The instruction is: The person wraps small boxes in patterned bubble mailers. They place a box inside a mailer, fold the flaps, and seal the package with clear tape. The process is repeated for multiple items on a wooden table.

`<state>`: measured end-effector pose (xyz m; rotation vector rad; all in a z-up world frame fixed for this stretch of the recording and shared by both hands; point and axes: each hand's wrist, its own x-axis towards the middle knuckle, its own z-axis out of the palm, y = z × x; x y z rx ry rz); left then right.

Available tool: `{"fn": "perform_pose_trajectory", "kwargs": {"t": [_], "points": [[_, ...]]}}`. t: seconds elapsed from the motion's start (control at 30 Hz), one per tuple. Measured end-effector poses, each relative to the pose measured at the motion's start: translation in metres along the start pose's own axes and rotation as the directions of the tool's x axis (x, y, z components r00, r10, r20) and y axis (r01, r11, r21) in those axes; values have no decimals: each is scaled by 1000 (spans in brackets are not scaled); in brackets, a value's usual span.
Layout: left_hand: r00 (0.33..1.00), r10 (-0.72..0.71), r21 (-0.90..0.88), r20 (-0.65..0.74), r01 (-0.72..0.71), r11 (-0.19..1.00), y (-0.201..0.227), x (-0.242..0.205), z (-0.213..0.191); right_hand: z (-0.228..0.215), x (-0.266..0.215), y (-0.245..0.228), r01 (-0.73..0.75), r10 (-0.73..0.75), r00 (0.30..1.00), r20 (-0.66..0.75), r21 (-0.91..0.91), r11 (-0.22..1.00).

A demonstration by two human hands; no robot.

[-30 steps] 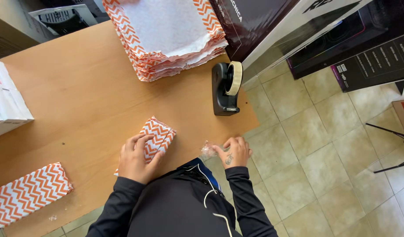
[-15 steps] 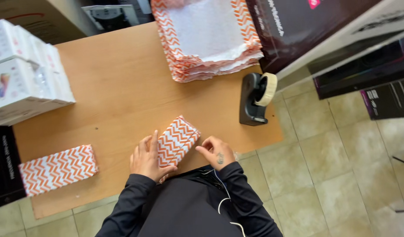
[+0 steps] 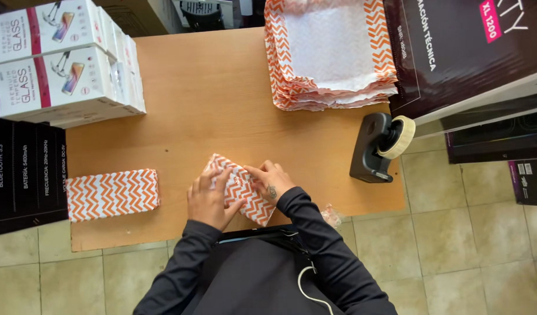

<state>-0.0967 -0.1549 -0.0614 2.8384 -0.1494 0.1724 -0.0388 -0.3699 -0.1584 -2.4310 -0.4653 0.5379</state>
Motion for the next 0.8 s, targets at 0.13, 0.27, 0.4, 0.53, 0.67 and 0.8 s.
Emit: {"fn": "perform_pose_trajectory", "kwargs": {"t": [0.13,0.27,0.4,0.53,0.67,0.8], "points": [[986,162,40,23,-163,986,-16,10,-7,-9,10,2,31,-23,993,115,-64,997],[965,253,19,67,-255,967,-31,16,-11,-22,4,6,-6,12,998,68,-82,997],[961,250,8,120,-253,967,-46,12,14,-29,-6,10,-13,13,1000,5,40,999],[955,245,48,166,-256,965,-43,20,1,-36,-8,7,7,-8,1000,11,115,993],[937,290,65,193,-308,949,-47,27,7,-41,-10,1,-24,24,1000,-1,172,985],[906,308,41,292,-333,942,-53,30,9,-40,-12,-4,-45,56,997,-46,224,974]]}}
